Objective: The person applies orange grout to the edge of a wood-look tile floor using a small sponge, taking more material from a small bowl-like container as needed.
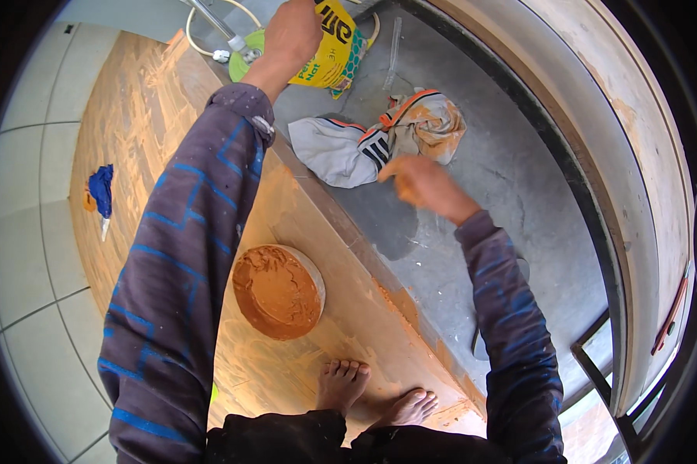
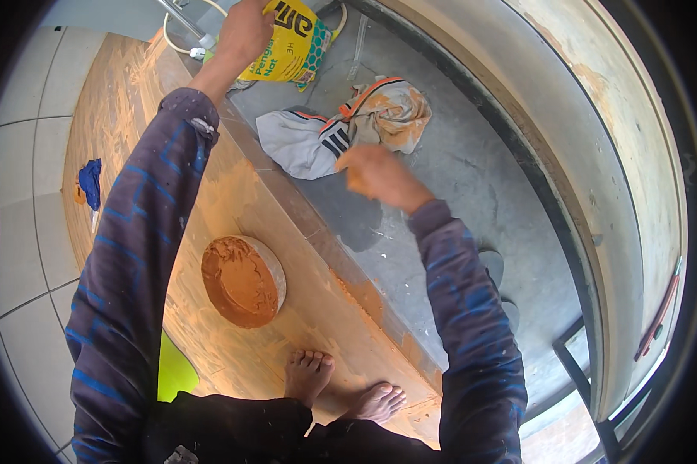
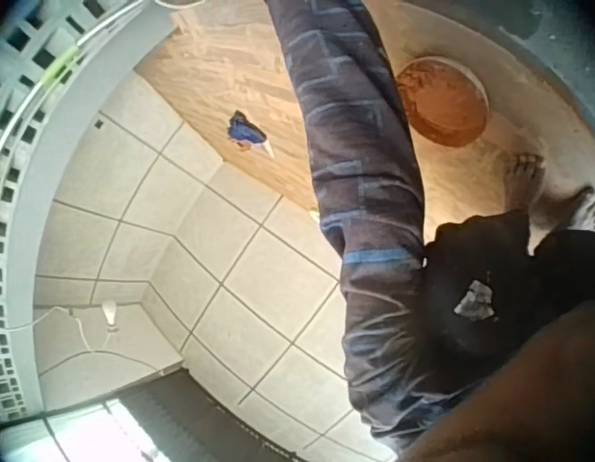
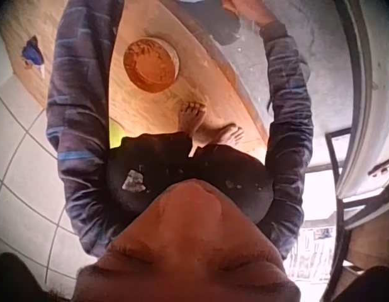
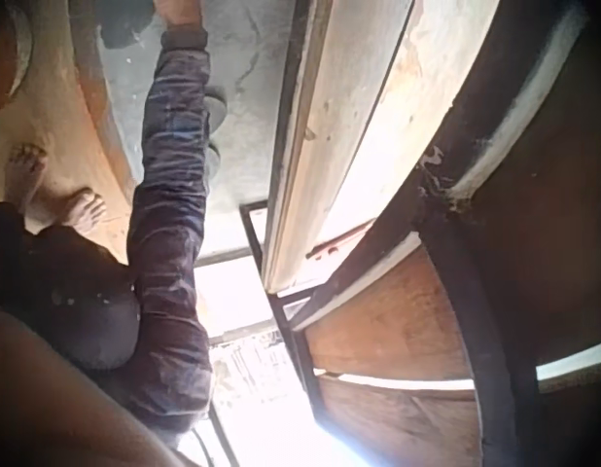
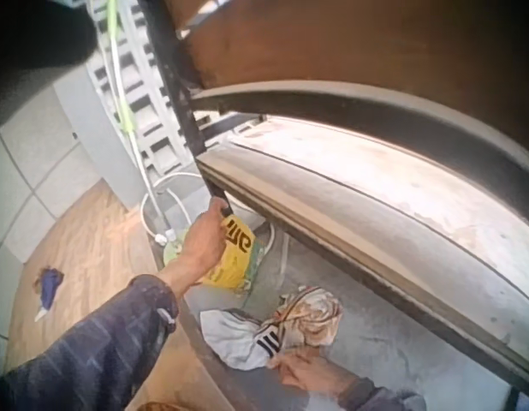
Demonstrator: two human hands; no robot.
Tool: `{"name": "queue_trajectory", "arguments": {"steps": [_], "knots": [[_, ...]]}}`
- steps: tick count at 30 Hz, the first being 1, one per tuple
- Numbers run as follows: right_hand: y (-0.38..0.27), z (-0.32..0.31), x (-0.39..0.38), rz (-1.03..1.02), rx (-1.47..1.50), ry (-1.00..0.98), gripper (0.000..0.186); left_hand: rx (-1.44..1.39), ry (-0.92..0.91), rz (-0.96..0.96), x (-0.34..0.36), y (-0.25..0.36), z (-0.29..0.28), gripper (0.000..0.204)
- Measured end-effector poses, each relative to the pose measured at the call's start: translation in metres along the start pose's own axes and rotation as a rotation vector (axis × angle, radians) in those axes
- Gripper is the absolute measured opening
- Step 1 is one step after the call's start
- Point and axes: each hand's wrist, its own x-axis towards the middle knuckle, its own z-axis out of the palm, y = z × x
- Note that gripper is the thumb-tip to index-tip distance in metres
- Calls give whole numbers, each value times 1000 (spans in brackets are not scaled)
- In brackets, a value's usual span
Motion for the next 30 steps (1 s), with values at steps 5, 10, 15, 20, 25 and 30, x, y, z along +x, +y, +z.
{"name": "queue_trajectory", "arguments": {"steps": [5,10,15,20,25,30], "knots": [[33,32,46,122,-94,-162,37,-35,-52,-128,18,25,11,61],[32,4,130,40,14,345,40,-23,-165,-196,20,7,9,93],[-22,-27,116,224,92,158,41,-4,-98,-193,6,-37,-2,98],[-42,-27,20,621,839,119,38,-67,11,-196,-24,-43,-1,73],[-52,23,-69,710,877,172,28,-268,20,-170,-102,-30,-56,78],[-55,49,-96,542,379,333,28,-446,-204,-508,-213,-7,-95,70]]}}
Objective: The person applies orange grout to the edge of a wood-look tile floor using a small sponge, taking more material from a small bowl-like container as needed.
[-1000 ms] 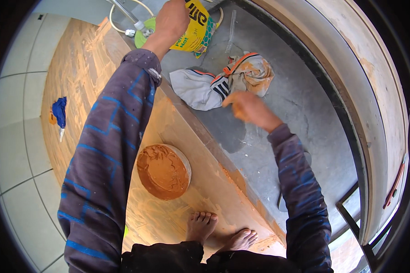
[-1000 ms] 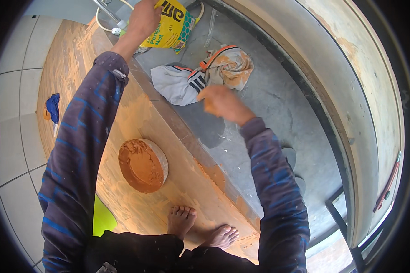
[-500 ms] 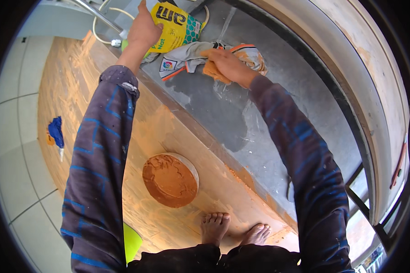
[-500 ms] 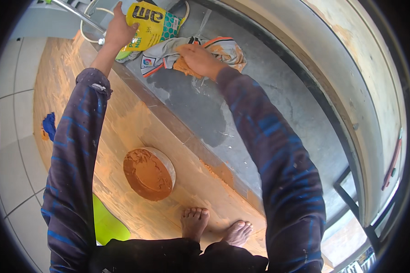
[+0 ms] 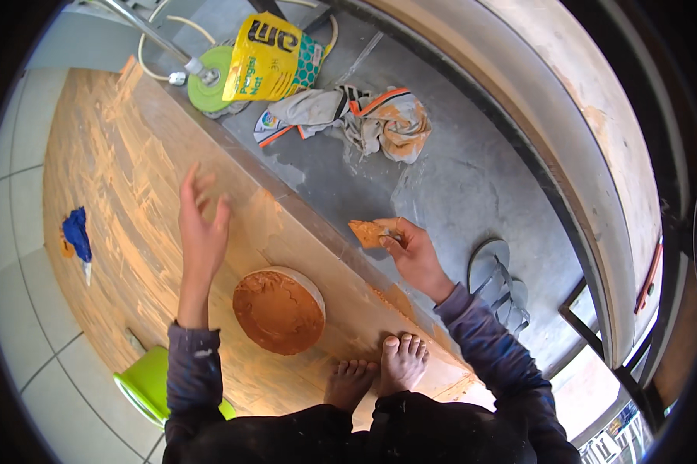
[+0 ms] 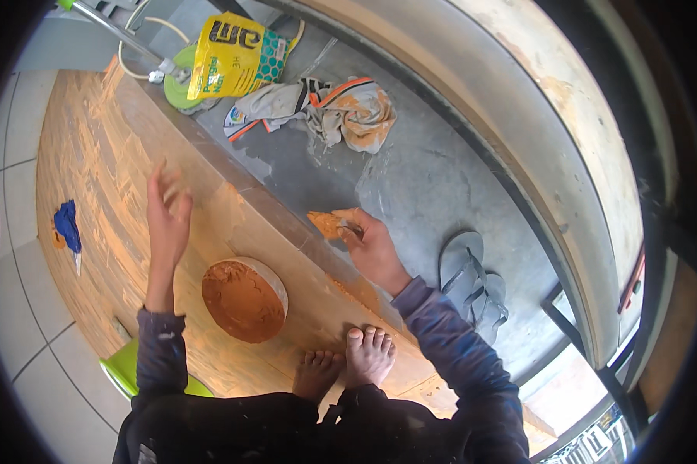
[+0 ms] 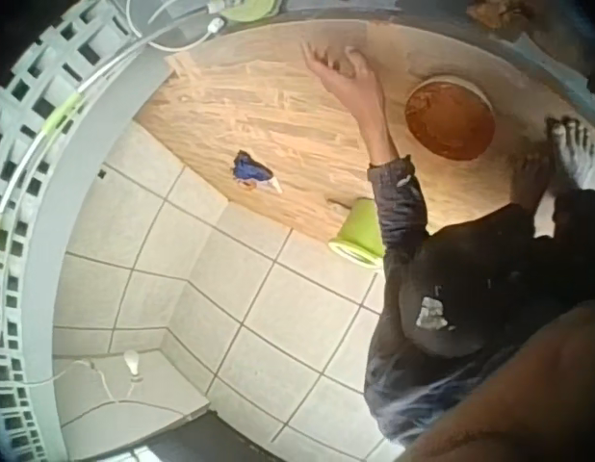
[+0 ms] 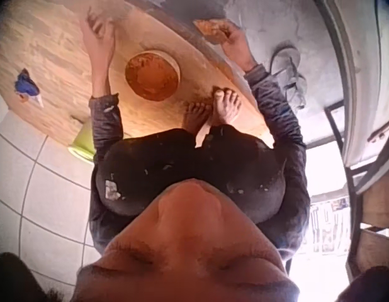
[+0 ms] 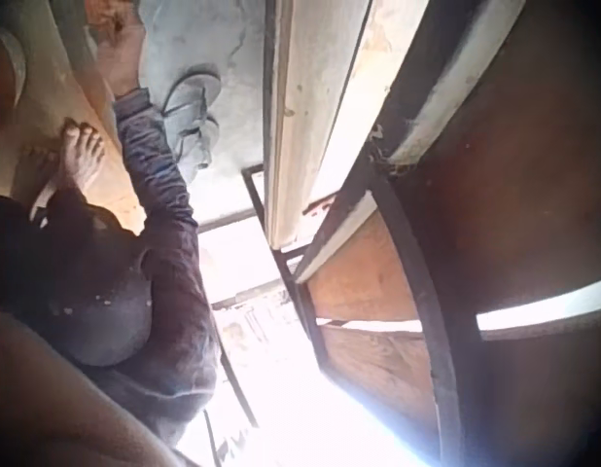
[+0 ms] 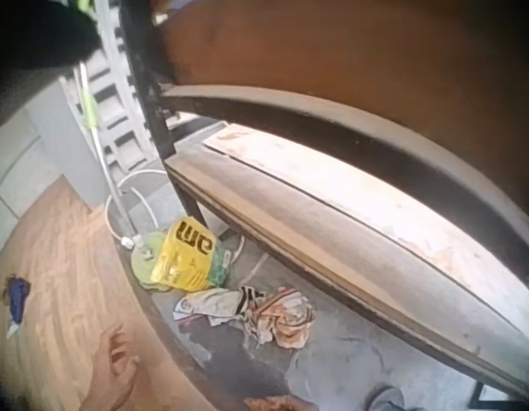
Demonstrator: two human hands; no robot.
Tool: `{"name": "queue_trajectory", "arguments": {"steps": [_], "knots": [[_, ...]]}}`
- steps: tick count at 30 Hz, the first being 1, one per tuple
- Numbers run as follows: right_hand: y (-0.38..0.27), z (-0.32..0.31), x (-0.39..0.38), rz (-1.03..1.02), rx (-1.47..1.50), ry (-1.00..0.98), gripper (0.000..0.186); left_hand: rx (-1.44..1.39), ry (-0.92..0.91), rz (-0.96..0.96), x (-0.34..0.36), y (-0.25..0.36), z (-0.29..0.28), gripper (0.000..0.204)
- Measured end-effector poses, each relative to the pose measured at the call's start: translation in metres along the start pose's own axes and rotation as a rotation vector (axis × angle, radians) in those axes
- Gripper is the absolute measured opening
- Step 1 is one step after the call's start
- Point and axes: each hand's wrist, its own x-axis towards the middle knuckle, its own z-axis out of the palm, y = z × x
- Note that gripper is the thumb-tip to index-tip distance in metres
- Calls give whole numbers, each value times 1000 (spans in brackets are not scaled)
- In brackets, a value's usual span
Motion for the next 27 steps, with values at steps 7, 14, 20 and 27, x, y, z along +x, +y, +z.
{"name": "queue_trajectory", "arguments": {"steps": [7,14,20,27], "knots": [[39,36,-14,-415,-196,-39,39,31,14,-327,-122,-41,-47,62],[31,-10,-22,-469,-314,-357,43,-11,73,-433,-195,-45,-34,58],[32,1,-25,-383,-240,-86,40,-235,58,-488,-204,-32,-16,45],[55,10,6,-420,-272,-194,40,-418,90,-710,-214,-55,-11,42]]}}
